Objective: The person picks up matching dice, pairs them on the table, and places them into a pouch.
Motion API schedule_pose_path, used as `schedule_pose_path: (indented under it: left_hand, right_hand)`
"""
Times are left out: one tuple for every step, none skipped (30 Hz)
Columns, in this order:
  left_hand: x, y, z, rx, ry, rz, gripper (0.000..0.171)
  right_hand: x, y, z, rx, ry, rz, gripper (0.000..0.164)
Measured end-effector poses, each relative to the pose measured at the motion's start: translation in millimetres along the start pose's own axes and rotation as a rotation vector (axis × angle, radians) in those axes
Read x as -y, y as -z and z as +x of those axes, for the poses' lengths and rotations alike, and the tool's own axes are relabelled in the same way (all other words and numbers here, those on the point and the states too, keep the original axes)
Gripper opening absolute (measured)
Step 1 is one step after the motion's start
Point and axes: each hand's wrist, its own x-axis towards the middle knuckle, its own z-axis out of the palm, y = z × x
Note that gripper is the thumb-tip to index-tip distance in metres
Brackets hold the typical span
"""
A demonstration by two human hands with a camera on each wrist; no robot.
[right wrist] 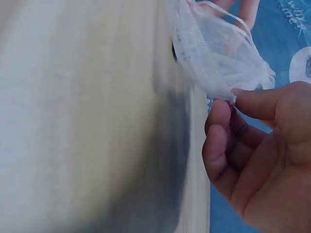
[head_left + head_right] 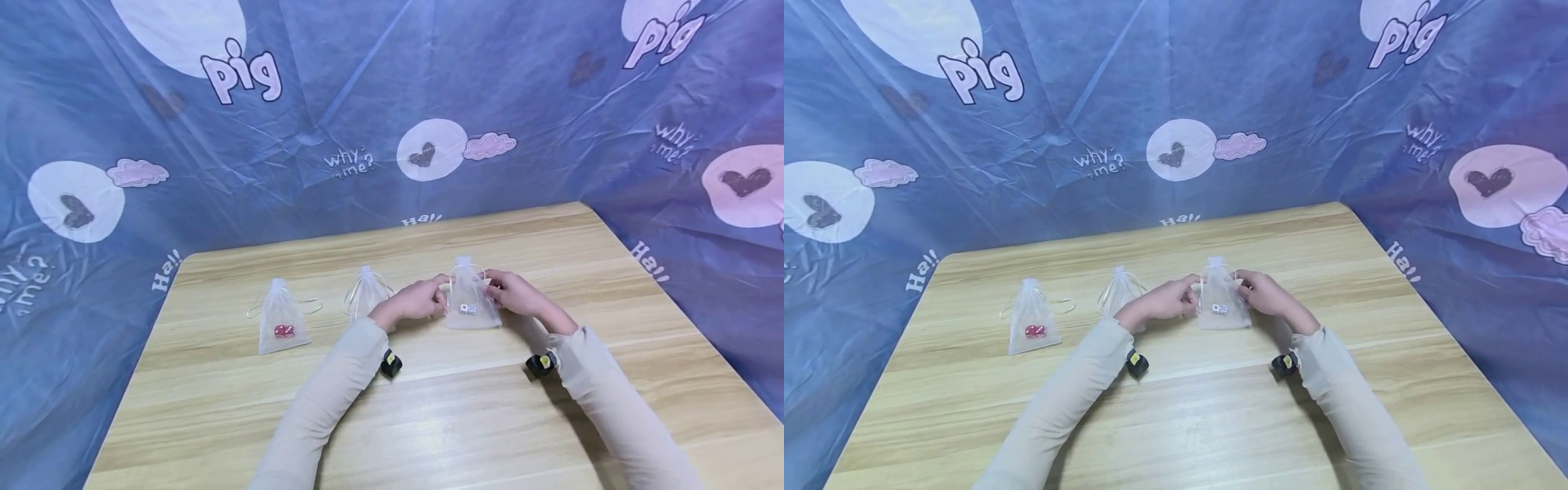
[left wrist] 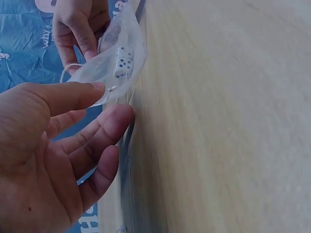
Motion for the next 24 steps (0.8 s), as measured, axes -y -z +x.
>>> schedule_pose_path:
  left_hand:
    - [0.8, 0.0, 0.5, 0.000, 0.003, 0.001, 0.067]
    - [1.4, -0.1, 0.7, -0.001, 0.006, 0.004, 0.066]
    - [1.9, -0.2, 1.0, -0.003, 0.011, 0.007, 0.066]
    - [2.4, -0.2, 1.3, -0.005, 0.015, 0.012, 0.066]
    - [2.8, 0.0, 1.5, -0.006, 0.019, 0.019, 0.065]
    - [3.1, 0.2, 1.6, -0.006, 0.023, 0.027, 0.065]
    - [3.5, 0.4, 1.6, -0.006, 0.027, 0.031, 0.065]
    - [3.5, 0.6, 1.3, -0.006, 0.031, 0.033, 0.065]
    - [3.7, 0.8, 0.9, -0.007, 0.033, 0.033, 0.065]
    - [3.7, 1.0, 0.6, -0.008, 0.033, 0.033, 0.064]
    - [3.7, 1.3, 0.3, -0.008, 0.034, 0.029, 0.064]
    - [4.0, 1.3, 0.1, -0.008, 0.033, 0.023, 0.064]
    - [4.3, 1.6, -0.2, -0.008, 0.035, 0.020, 0.064]
    - [4.7, 1.9, -0.5, -0.008, 0.037, 0.015, 0.064]
    - [4.9, 2.1, -0.6, -0.007, 0.037, 0.013, 0.064]
    - [4.9, 2.4, -0.9, -0.007, 0.038, 0.014, 0.064]
    - [5.1, 2.8, -1.3, -0.007, 0.038, 0.014, 0.065]
    - [5.1, 3.5, -2.0, -0.007, 0.038, 0.016, 0.064]
    - [4.8, 4.7, -3.2, -0.011, 0.038, 0.025, 0.064]
    - [4.7, 6.1, -4.5, -0.018, 0.033, 0.035, 0.064]
    - [4.5, 7.8, -6.4, -0.027, 0.026, 0.044, 0.064]
    - [4.3, 9.7, -8.4, -0.040, 0.022, 0.056, 0.064]
    - [4.3, 12.1, -10.7, -0.058, 0.018, 0.072, 0.064]
    - [4.0, 14.7, -14.0, -0.081, 0.016, 0.087, 0.064]
  right_hand:
    - [-0.6, 0.8, 1.5, 0.009, 0.002, -0.003, 0.026]
    - [-2.0, 1.5, 2.8, 0.018, 0.002, -0.005, 0.026]
    - [-3.6, 1.8, 4.1, 0.025, 0.000, -0.006, 0.027]
    - [-5.1, 1.8, 5.0, 0.033, -0.005, -0.005, 0.027]
    - [-6.8, 1.6, 6.1, 0.040, -0.016, -0.009, 0.027]
    - [-8.5, 1.3, 6.9, 0.046, -0.026, -0.010, 0.027]
    - [-9.8, 0.8, 7.5, 0.049, -0.034, -0.008, 0.027]
    - [-11.6, 0.4, 7.9, 0.053, -0.042, -0.008, 0.028]
    - [-12.4, 0.1, 8.1, 0.054, -0.049, -0.003, 0.028]
    - [-13.0, -0.2, 8.1, 0.055, -0.051, 0.000, 0.029]
    - [-13.6, -0.3, 8.0, 0.051, -0.057, 0.006, 0.029]
    - [-14.0, -0.4, 7.8, 0.050, -0.060, 0.014, 0.030]
    - [-14.0, -0.4, 7.6, 0.050, -0.063, 0.021, 0.030]
    - [-14.0, -0.2, 7.5, 0.053, -0.062, 0.028, 0.031]
    - [-13.8, 0.4, 6.8, 0.052, -0.064, 0.035, 0.031]
    - [-13.7, 1.0, 6.2, 0.049, -0.065, 0.038, 0.032]
    - [-13.5, 2.1, 5.4, 0.042, -0.072, 0.042, 0.033]
    - [-13.3, 3.4, 4.5, 0.034, -0.075, 0.041, 0.034]
    - [-12.4, 4.9, 3.3, 0.018, -0.071, 0.029, 0.034]
    - [-11.4, 6.8, 2.0, -0.005, -0.065, 0.015, 0.035]
    - [-10.6, 8.7, 0.5, -0.033, -0.057, -0.006, 0.035]
    - [-9.1, 10.8, -1.1, -0.067, -0.047, -0.025, 0.035]
    - [-7.4, 12.9, -2.7, -0.099, -0.036, -0.046, 0.035]
    - [-5.1, 14.9, -4.3, -0.133, -0.021, -0.069, 0.035]
